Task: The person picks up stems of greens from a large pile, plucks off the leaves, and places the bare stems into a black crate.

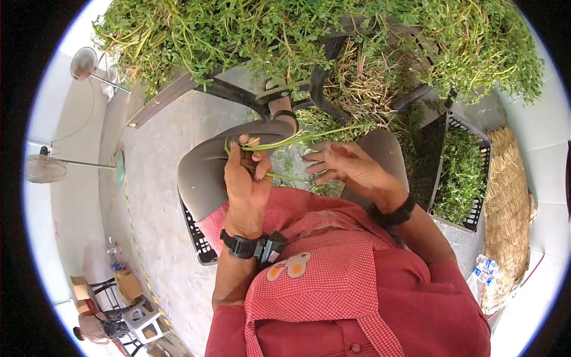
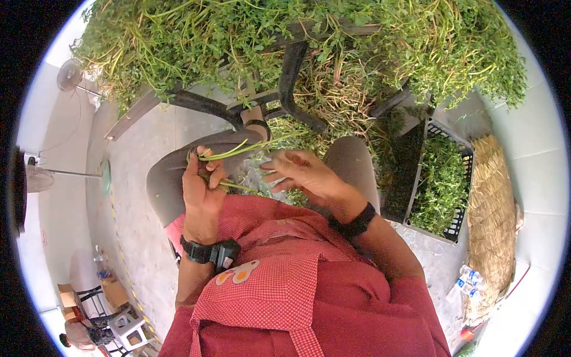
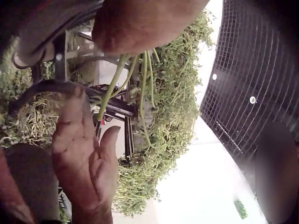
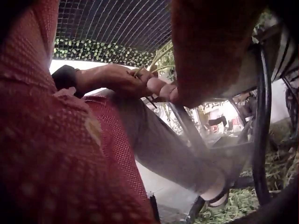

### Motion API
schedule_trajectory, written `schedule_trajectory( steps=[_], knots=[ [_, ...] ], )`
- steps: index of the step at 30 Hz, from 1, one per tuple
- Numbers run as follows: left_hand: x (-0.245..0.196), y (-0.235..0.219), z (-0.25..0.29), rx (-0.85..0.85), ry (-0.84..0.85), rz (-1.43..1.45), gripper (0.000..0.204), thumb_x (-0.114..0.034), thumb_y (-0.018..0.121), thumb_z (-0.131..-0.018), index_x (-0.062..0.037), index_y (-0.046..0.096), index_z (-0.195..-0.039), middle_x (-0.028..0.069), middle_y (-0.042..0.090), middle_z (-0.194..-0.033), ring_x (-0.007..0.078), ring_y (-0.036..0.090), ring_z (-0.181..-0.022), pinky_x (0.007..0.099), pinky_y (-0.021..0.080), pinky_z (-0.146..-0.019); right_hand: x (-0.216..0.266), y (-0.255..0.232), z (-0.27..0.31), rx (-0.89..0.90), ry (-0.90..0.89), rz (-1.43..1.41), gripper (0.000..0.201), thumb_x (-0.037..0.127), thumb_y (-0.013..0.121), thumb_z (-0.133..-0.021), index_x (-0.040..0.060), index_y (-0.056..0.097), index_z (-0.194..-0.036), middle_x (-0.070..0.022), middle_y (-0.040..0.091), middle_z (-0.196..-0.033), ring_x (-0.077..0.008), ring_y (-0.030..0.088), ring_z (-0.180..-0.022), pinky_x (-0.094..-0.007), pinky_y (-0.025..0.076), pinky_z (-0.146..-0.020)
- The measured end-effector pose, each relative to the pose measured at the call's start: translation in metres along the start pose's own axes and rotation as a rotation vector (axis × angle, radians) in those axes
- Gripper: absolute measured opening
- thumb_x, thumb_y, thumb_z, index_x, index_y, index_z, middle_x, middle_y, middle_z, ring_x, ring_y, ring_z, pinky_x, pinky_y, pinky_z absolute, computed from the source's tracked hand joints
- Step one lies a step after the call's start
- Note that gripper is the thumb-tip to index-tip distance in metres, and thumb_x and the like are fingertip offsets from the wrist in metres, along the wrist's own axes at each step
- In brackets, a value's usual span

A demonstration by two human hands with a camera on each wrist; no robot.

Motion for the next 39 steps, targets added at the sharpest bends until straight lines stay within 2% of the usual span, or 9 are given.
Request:
schedule_trajectory(
  steps=[1,4,10,23,29,32,34,36,39],
  knots=[
    [0.001,0.000,0.000,0.004,-0.004,0.003,0.025,-0.025,0.036,-0.098,-0.0068,0.054,-0.092,0.0046,0.056,-0.083,0.0100,0.042,-0.064,0.0184,0.028,-0.038,-0.002,0.002,-0.002,0.026,0.020,-0.282,0.036,0.035,0.052,-0.091,0.0022,0.050,-0.106,-0.0204,0.056,-0.115,-0.0260,0.060,-0.095,-0.0355,0.051,-0.074],
    [0.005,-0.001,0.000,0.042,-0.046,0.055,0.025,-0.024,0.036,-0.098,-0.0070,0.053,-0.092,0.0043,0.055,-0.081,0.0102,0.043,-0.063,0.0182,0.029,-0.038,-0.006,0.005,-0.007,0.040,0.071,-0.442,0.045,0.043,0.039,-0.094,0.0032,0.040,-0.115,-0.0210,0.052,-0.120,-0.0285,0.057,-0.100,-0.0370,0.050,-0.078],
    [0.006,0.001,0.003,0.085,-0.050,0.036,0.025,-0.024,0.036,-0.098,-0.0067,0.053,-0.091,0.0049,0.055,-0.081,0.0105,0.043,-0.063,0.0187,0.031,-0.038,-0.008,0.001,-0.010,0.086,0.055,-0.450,0.054,0.048,0.026,-0.095,0.0035,0.036,-0.123,-0.0204,0.052,-0.121,-0.0290,0.056,-0.100,-0.0359,0.048,-0.081],
    [0.006,0.014,0.025,0.125,-0.046,0.001,0.027,-0.027,0.037,-0.098,-0.0074,0.053,-0.089,0.0035,0.054,-0.079,0.0101,0.043,-0.060,0.0204,0.030,-0.037,0.009,0.008,0.005,0.146,-0.177,-0.619,0.048,0.044,0.035,-0.094,0.0042,0.046,-0.118,-0.0181,0.058,-0.109,-0.0269,0.060,-0.092,-0.0356,0.050,-0.075],
    [0.012,0.018,0.036,0.113,-0.035,-0.088,0.026,-0.028,0.038,-0.097,-0.0087,0.053,-0.090,0.0036,0.053,-0.077,0.0095,0.042,-0.058,0.0205,0.029,-0.039,0.021,0.021,0.026,-0.045,-0.194,-0.429,0.031,0.031,0.046,-0.094,0.0029,0.057,-0.102,-0.0126,0.063,-0.087,-0.0190,0.062,-0.072,-0.0286,0.050,-0.062],
    [0.014,0.016,0.043,0.097,-0.016,-0.173,0.025,-0.029,0.039,-0.097,-0.0100,0.052,-0.088,0.0031,0.053,-0.074,0.0089,0.040,-0.056,0.0203,0.027,-0.040,0.015,0.016,0.038,-0.039,-0.287,-0.112,0.025,0.024,0.049,-0.094,0.0022,0.059,-0.094,-0.0084,0.062,-0.076,-0.0148,0.059,-0.066,-0.0263,0.047,-0.057],
    [0.011,0.016,0.041,0.101,-0.004,-0.221,0.025,-0.030,0.039,-0.097,-0.0108,0.051,-0.086,0.0025,0.053,-0.073,0.0085,0.039,-0.055,0.0202,0.026,-0.040,0.006,0.014,0.048,-0.053,-0.255,0.519,0.022,0.021,0.050,-0.093,0.0020,0.060,-0.087,-0.0060,0.058,-0.068,-0.0112,0.055,-0.061,-0.0265,0.045,-0.053],
    [0.000,0.011,0.034,0.078,0.121,-0.248,0.025,-0.031,0.039,-0.097,-0.0121,0.050,-0.083,0.0006,0.052,-0.069,0.0076,0.037,-0.053,0.0202,0.025,-0.039,-0.005,0.010,0.051,-0.052,-0.276,0.696,0.021,0.019,0.050,-0.092,0.0018,0.060,-0.084,-0.0064,0.057,-0.065,-0.0111,0.054,-0.058,-0.0270,0.044,-0.053],
    [-0.022,-0.001,0.030,0.097,0.052,-0.163,0.026,-0.031,0.039,-0.097,-0.0130,0.050,-0.082,-0.0008,0.051,-0.069,0.0067,0.037,-0.052,0.0203,0.025,-0.039,-0.017,0.007,0.055,-0.021,-0.388,0.888,0.018,0.014,0.051,-0.090,0.0015,0.059,-0.080,-0.0088,0.056,-0.063,-0.0132,0.054,-0.053,-0.0292,0.044,-0.052]
  ],
)
Point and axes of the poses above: each hand's wrist, its own z-axis away from the middle knuckle, its own y-axis out of the palm, x = y × z, the point moved 2 cm from there along -z, towards the middle knuckle
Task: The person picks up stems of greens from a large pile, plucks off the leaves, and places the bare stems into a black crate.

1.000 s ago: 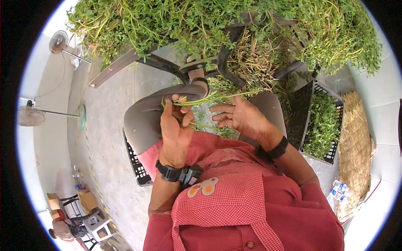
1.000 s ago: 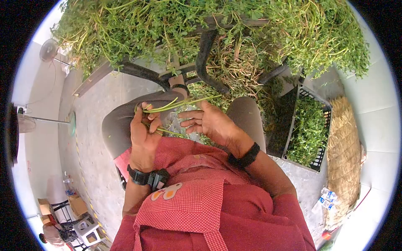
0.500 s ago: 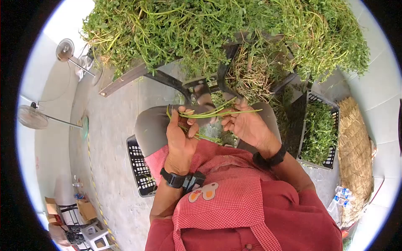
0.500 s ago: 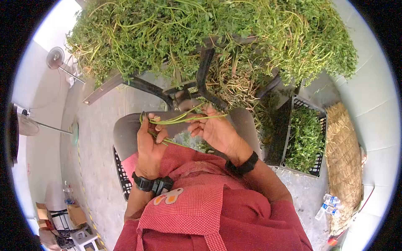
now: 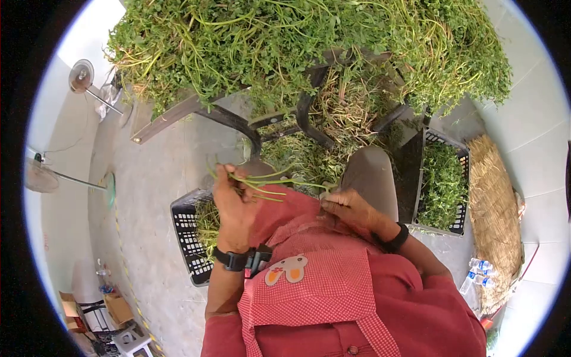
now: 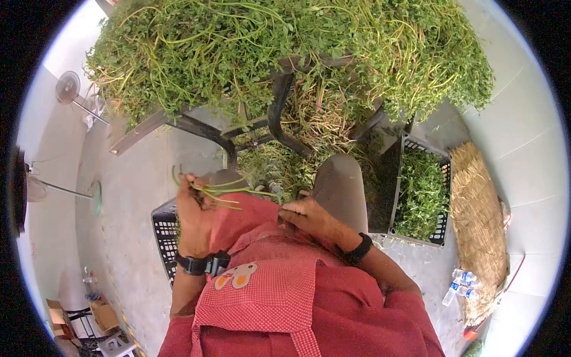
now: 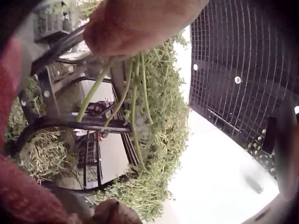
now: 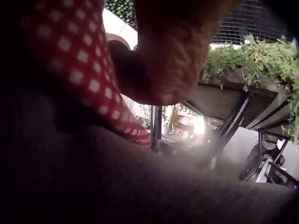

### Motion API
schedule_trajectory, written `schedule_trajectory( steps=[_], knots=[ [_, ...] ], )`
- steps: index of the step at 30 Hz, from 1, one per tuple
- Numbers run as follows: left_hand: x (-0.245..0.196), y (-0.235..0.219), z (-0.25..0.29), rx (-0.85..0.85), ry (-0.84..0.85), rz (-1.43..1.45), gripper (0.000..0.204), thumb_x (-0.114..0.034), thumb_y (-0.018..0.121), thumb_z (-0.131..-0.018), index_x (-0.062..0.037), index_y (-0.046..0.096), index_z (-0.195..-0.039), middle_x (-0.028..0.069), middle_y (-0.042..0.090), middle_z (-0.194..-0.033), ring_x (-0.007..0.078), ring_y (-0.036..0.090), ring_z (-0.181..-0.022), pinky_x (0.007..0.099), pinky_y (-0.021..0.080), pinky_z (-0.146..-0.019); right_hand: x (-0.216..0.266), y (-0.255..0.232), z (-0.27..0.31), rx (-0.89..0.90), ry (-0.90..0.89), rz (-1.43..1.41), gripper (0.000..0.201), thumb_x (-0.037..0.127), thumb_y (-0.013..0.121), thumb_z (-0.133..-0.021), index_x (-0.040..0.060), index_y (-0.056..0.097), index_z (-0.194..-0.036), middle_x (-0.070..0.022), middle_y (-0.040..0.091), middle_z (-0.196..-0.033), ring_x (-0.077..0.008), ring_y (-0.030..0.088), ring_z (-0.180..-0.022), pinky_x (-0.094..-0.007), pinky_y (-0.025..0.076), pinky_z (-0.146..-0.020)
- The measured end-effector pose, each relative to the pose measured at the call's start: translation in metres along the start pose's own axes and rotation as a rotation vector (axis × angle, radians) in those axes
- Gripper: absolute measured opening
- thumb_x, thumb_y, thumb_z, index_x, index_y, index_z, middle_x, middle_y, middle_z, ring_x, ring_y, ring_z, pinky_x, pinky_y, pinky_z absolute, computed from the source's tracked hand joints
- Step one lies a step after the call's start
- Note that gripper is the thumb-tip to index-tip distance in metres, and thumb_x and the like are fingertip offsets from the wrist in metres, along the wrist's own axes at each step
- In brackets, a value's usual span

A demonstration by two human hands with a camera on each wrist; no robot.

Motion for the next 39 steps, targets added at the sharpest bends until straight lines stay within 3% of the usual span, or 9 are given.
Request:
schedule_trajectory(
  steps=[2,4,8,18,27,30,32,36,39],
  knots=[
    [-0.004,-0.022,-0.011,-0.023,0.051,-0.024,0.027,-0.032,0.039,-0.097,-0.0132,0.050,-0.081,-0.0018,0.051,-0.067,0.0063,0.036,-0.052,0.0201,0.025,-0.040,0.006,0.004,0.002,0.065,0.050,-0.132,0.017,0.014,0.051,-0.090,0.0013,0.059,-0.082,-0.0096,0.059,-0.065,-0.0162,0.057,-0.056,-0.0300,0.044,-0.054],
    [-0.011,-0.038,-0.010,-0.193,0.104,0.028,0.027,-0.032,0.039,-0.097,-0.0133,0.051,-0.080,-0.0032,0.051,-0.066,0.0063,0.037,-0.051,0.0200,0.025,-0.040,0.002,0.010,0.004,0.011,0.067,-0.071,0.017,0.014,0.051,-0.090,0.0014,0.060,-0.083,-0.0096,0.059,-0.066,-0.0163,0.057,-0.057,-0.0299,0.045,-0.054],
    [-0.024,-0.083,-0.010,-0.162,0.134,0.104,0.025,-0.032,0.041,-0.096,-0.0145,0.052,-0.082,-0.0028,0.050,-0.067,0.0071,0.039,-0.056,0.0202,0.028,-0.041,0.012,0.014,-0.001,-0.043,0.209,0.012,0.016,0.014,0.053,-0.089,0.0017,0.062,-0.085,-0.0095,0.061,-0.068,-0.0158,0.059,-0.058,-0.0295,0.046,-0.055],
    [-0.027,-0.123,-0.006,-0.263,0.174,0.105,0.024,-0.031,0.042,-0.095,-0.0149,0.054,-0.082,-0.0025,0.053,-0.068,0.0059,0.042,-0.053,0.0197,0.027,-0.038,0.011,0.011,0.006,-0.076,0.396,-0.062,0.014,0.012,0.055,-0.087,0.0011,0.063,-0.089,-0.0075,0.063,-0.068,-0.0128,0.059,-0.058,-0.0274,0.047,-0.055],
    [-0.017,-0.108,-0.020,-0.265,0.107,0.060,0.024,-0.032,0.043,-0.095,-0.0151,0.054,-0.081,-0.0042,0.053,-0.068,0.0060,0.042,-0.055,0.0207,0.028,-0.041,0.011,0.008,-0.008,-0.130,0.389,0.036,0.016,0.012,0.055,-0.087,-0.0025,0.063,-0.088,-0.0090,0.063,-0.066,-0.0139,0.061,-0.057,-0.0266,0.047,-0.053],
    [-0.023,-0.108,-0.024,-0.226,0.125,0.103,0.024,-0.034,0.045,-0.094,-0.0151,0.054,-0.083,-0.0054,0.046,-0.062,0.0046,0.040,-0.052,0.0192,0.025,-0.039,0.009,0.009,-0.015,-0.163,0.361,0.010,0.014,0.010,0.056,-0.087,-0.0029,0.062,-0.084,-0.0076,0.061,-0.064,-0.0094,0.057,-0.059,-0.0253,0.045,-0.054],
    [-0.027,-0.112,-0.022,-0.204,0.098,0.133,0.024,-0.034,0.044,-0.095,-0.0145,0.053,-0.085,-0.0061,0.040,-0.058,0.0046,0.037,-0.049,0.0192,0.024,-0.037,0.005,0.014,-0.012,-0.125,0.296,0.016,0.013,0.010,0.056,-0.086,-0.0017,0.063,-0.088,-0.0111,0.065,-0.070,-0.0154,0.064,-0.060,-0.0276,0.049,-0.054],
    [-0.037,-0.120,-0.012,-0.254,0.142,0.096,0.022,-0.031,0.042,-0.096,-0.0149,0.053,-0.086,-0.0069,0.036,-0.056,0.0050,0.030,-0.047,0.0200,0.023,-0.036,0.006,0.024,-0.003,-0.081,0.274,0.024,0.012,0.009,0.058,-0.085,0.0000,0.064,-0.089,-0.0115,0.066,-0.074,-0.0158,0.064,-0.061,-0.0277,0.050,-0.056],
    [-0.039,-0.129,-0.006,-0.155,0.180,0.131,0.022,-0.032,0.041,-0.096,-0.0159,0.053,-0.086,-0.0070,0.037,-0.056,0.0051,0.032,-0.048,0.0199,0.023,-0.036,0.007,0.022,0.001,-0.075,0.207,0.131,0.011,0.010,0.059,-0.084,0.0021,0.065,-0.089,-0.0110,0.066,-0.076,-0.0164,0.065,-0.063,-0.0279,0.050,-0.058]
  ],
)
Point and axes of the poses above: each hand's wrist, its own z-axis away from the middle knuckle, its own y-axis out of the palm, x = y × z, the point moved 2 cm from there along -z, towards the middle knuckle
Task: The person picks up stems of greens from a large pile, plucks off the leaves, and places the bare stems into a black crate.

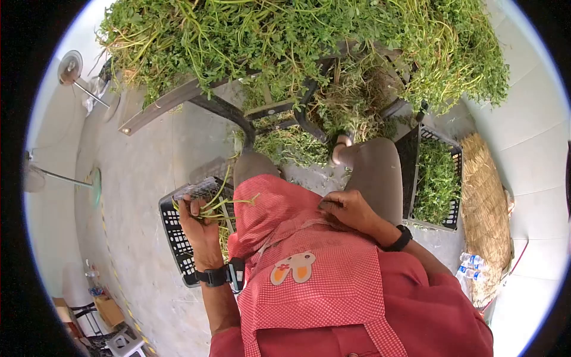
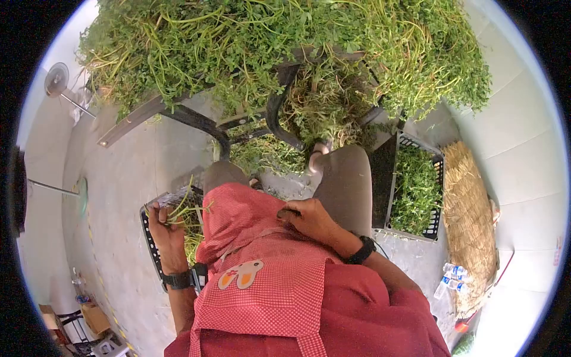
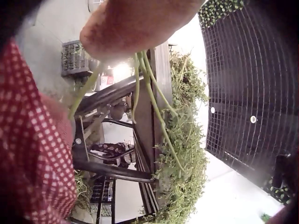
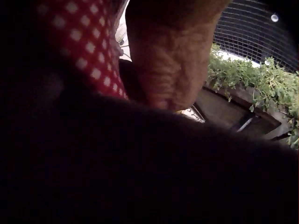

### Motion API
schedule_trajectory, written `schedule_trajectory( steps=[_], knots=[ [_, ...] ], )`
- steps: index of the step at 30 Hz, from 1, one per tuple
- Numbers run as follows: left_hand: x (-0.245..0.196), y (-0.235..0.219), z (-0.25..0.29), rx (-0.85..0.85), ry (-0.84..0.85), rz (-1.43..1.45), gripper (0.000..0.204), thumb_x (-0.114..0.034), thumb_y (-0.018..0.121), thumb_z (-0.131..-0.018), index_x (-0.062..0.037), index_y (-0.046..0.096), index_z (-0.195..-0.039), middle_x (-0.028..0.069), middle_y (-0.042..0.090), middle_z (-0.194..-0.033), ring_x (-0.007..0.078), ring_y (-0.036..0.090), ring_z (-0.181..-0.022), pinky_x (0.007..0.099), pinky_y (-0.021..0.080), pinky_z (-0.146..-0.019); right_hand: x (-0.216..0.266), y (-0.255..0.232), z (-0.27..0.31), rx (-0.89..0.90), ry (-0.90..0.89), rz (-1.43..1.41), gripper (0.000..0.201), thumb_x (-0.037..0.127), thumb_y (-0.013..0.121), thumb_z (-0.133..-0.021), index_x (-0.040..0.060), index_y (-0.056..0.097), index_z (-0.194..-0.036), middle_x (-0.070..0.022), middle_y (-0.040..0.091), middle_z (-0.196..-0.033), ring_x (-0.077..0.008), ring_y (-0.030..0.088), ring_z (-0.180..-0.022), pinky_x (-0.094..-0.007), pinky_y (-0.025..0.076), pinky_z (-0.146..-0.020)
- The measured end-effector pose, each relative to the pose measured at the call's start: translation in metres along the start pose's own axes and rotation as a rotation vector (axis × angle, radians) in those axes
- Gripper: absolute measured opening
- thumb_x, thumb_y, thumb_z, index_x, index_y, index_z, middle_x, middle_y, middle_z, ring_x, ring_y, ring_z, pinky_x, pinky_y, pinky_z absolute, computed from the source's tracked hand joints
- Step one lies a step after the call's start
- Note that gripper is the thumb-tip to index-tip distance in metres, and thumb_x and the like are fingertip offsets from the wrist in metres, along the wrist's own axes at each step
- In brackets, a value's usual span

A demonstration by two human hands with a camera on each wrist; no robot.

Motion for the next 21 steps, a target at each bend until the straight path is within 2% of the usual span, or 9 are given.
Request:
schedule_trajectory(
  steps=[4,8,12,15,16,17,18,19,21],
  knots=[
    [0.001,0.002,0.009,-0.160,-0.022,-0.029,0.024,-0.032,0.038,-0.097,-0.0169,0.053,-0.085,-0.0072,0.040,-0.055,0.0052,0.037,-0.049,0.0197,0.025,-0.036,0.001,-0.002,0.004,-0.021,0.042,-0.036,0.012,0.011,0.061,-0.082,0.0032,0.065,-0.088,-0.0120,0.065,-0.075,-0.0194,0.065,-0.063,-0.0299,0.050,-0.060],
    [-0.004,-0.005,0.010,0.030,-0.031,-0.012,0.028,-0.037,0.037,-0.096,-0.0157,0.054,-0.088,-0.0058,0.041,-0.056,0.0074,0.039,-0.050,0.0207,0.028,-0.039,-0.001,0.003,0.009,-0.023,0.124,-0.084,0.013,0.011,0.062,-0.080,0.0028,0.065,-0.089,-0.0139,0.065,-0.076,-0.0206,0.065,-0.064,-0.0307,0.050,-0.059],
    [-0.009,-0.006,0.014,-0.066,0.116,-0.129,0.031,-0.040,0.039,-0.095,-0.0135,0.054,-0.091,-0.0046,0.041,-0.056,0.0099,0.039,-0.050,0.0235,0.032,-0.044,-0.002,0.014,0.005,0.020,-0.019,-0.005,0.013,0.011,0.061,-0.081,0.0026,0.065,-0.089,-0.0141,0.065,-0.076,-0.0187,0.064,-0.063,-0.0298,0.049,-0.059],
    [-0.013,0.009,0.007,0.121,0.059,-0.022,0.033,-0.037,0.040,-0.095,-0.0074,0.052,-0.105,0.0051,0.058,-0.084,0.0193,0.056,-0.081,0.0365,0.047,-0.082,0.007,0.003,0.005,-0.021,0.007,-0.033,0.013,0.009,0.060,-0.081,0.0016,0.065,-0.091,-0.0136,0.065,-0.076,-0.0175,0.064,-0.063,-0.0289,0.049,-0.058],
    [-0.014,0.008,0.004,0.120,0.064,-0.016,0.033,-0.037,0.040,-0.095,-0.0074,0.052,-0.105,0.0051,0.058,-0.084,0.0193,0.056,-0.081,0.0365,0.047,-0.082,0.007,-0.002,0.005,-0.060,0.047,-0.029,0.013,0.008,0.059,-0.081,0.0010,0.065,-0.091,-0.0130,0.065,-0.074,-0.0173,0.064,-0.063,-0.0285,0.049,-0.058],
    [-0.013,0.010,0.000,0.197,0.036,0.037,0.036,-0.038,0.040,-0.095,-0.0072,0.051,-0.109,0.0090,0.059,-0.095,0.0221,0.058,-0.087,0.0383,0.047,-0.085,0.006,-0.008,0.004,-0.104,0.084,-0.022,0.013,0.007,0.058,-0.082,0.0003,0.065,-0.091,-0.0124,0.065,-0.073,-0.0171,0.063,-0.063,-0.0281,0.049,-0.058],
    [-0.012,0.014,-0.001,0.271,0.004,0.088,0.039,-0.039,0.040,-0.094,-0.0069,0.050,-0.114,0.0129,0.060,-0.106,0.0250,0.059,-0.094,0.0400,0.047,-0.088,0.004,-0.010,0.004,-0.086,0.225,-0.096,0.015,0.005,0.057,-0.082,-0.0014,0.063,-0.094,-0.0120,0.065,-0.077,-0.0160,0.063,-0.065,-0.0268,0.049,-0.060],
    [-0.011,0.016,0.000,0.269,0.002,0.092,0.039,-0.039,0.040,-0.094,-0.0069,0.050,-0.114,0.0129,0.060,-0.106,0.0250,0.059,-0.094,0.0400,0.047,-0.088,0.005,-0.011,0.004,-0.085,0.228,-0.092,0.015,0.005,0.057,-0.082,-0.0014,0.063,-0.094,-0.0120,0.065,-0.077,-0.0160,0.063,-0.065,-0.0268,0.049,-0.060],
    [-0.010,0.027,0.005,0.422,-0.062,0.153,0.039,-0.038,0.040,-0.094,-0.0070,0.049,-0.118,0.0141,0.059,-0.111,0.0260,0.059,-0.099,0.0427,0.046,-0.092,0.009,-0.012,0.004,-0.111,0.107,-0.070,0.017,0.004,0.056,-0.082,-0.0026,0.062,-0.096,-0.0126,0.064,-0.081,-0.0153,0.063,-0.068,-0.0257,0.048,-0.062]
  ],
)
Point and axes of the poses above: each hand's wrist, its own z-axis away from the middle knuckle, its own y-axis out of the palm, x = y × z, the point moved 2 cm from there along -z, towards the middle knuckle
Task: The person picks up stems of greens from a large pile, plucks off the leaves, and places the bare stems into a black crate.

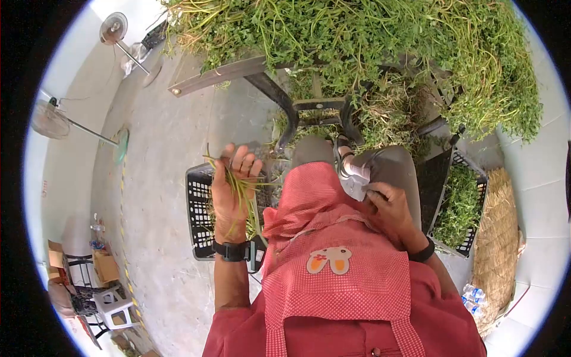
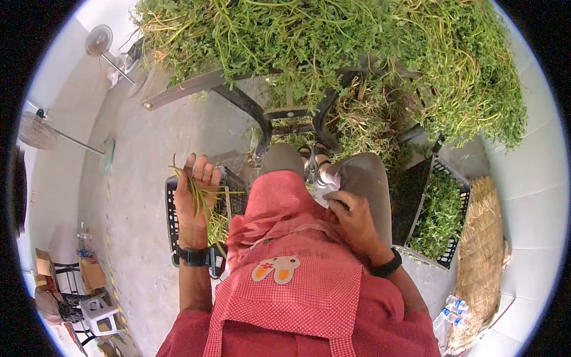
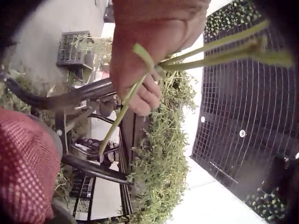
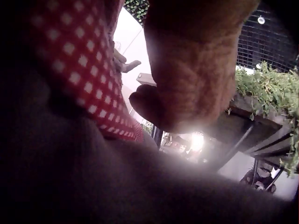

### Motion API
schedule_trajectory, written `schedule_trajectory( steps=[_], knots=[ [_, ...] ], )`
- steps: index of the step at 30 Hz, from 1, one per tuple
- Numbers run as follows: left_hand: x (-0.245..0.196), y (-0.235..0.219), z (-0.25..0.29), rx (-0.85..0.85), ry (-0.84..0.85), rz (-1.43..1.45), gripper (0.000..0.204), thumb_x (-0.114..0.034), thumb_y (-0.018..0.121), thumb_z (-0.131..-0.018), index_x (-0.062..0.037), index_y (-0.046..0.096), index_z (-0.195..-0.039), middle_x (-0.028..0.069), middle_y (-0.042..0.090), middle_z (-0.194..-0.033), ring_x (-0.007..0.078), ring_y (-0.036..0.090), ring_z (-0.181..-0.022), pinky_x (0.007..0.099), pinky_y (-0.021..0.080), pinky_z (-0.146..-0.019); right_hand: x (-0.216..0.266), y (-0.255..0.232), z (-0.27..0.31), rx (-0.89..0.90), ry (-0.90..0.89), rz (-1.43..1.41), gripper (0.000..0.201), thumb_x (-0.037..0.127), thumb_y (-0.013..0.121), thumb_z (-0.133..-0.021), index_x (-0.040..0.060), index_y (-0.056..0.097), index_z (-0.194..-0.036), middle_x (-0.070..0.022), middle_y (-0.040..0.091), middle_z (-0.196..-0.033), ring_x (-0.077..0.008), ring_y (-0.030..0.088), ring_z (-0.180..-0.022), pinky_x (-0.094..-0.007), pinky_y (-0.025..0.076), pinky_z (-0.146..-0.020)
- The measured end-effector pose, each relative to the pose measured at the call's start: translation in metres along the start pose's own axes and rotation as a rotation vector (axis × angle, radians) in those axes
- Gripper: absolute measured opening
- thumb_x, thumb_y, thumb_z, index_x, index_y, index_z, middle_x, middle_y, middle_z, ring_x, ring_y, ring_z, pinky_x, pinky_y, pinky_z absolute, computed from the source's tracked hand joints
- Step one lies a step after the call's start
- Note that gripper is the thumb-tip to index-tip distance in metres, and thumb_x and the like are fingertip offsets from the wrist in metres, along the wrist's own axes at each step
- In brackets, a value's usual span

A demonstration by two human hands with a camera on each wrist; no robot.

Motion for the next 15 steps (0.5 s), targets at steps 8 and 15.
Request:
schedule_trajectory(
  steps=[8,15],
  knots=[
    [0.005,0.026,0.006,0.148,-0.131,0.058,0.038,-0.038,0.039,-0.095,-0.0117,0.047,-0.121,0.0137,0.060,-0.111,0.0242,0.062,-0.089,0.0406,0.053,-0.079,-0.012,-0.011,-0.008,-0.460,-0.136,0.085,0.021,0.007,0.056,-0.084,-0.0012,0.060,-0.103,-0.0101,0.063,-0.082,-0.0138,0.061,-0.076,-0.0262,0.048,-0.067],
    [0.000,0.019,0.011,-0.024,-0.083,-0.318,0.033,-0.031,0.049,-0.093,-0.0061,0.054,-0.114,-0.0037,0.038,-0.058,0.0068,0.034,-0.049,0.0220,0.031,-0.047,-0.017,-0.005,0.004,-0.113,0.101,-0.013,0.022,0.009,0.056,-0.086,-0.0036,0.060,-0.104,-0.0057,0.066,-0.086,-0.0100,0.060,-0.076,-0.0231,0.048,-0.069]
  ],
)
Point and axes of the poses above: each hand's wrist, its own z-axis away from the middle knuckle, its own y-axis out of the palm, x = y × z, the point moved 2 cm from there along -z, towards the middle knuckle
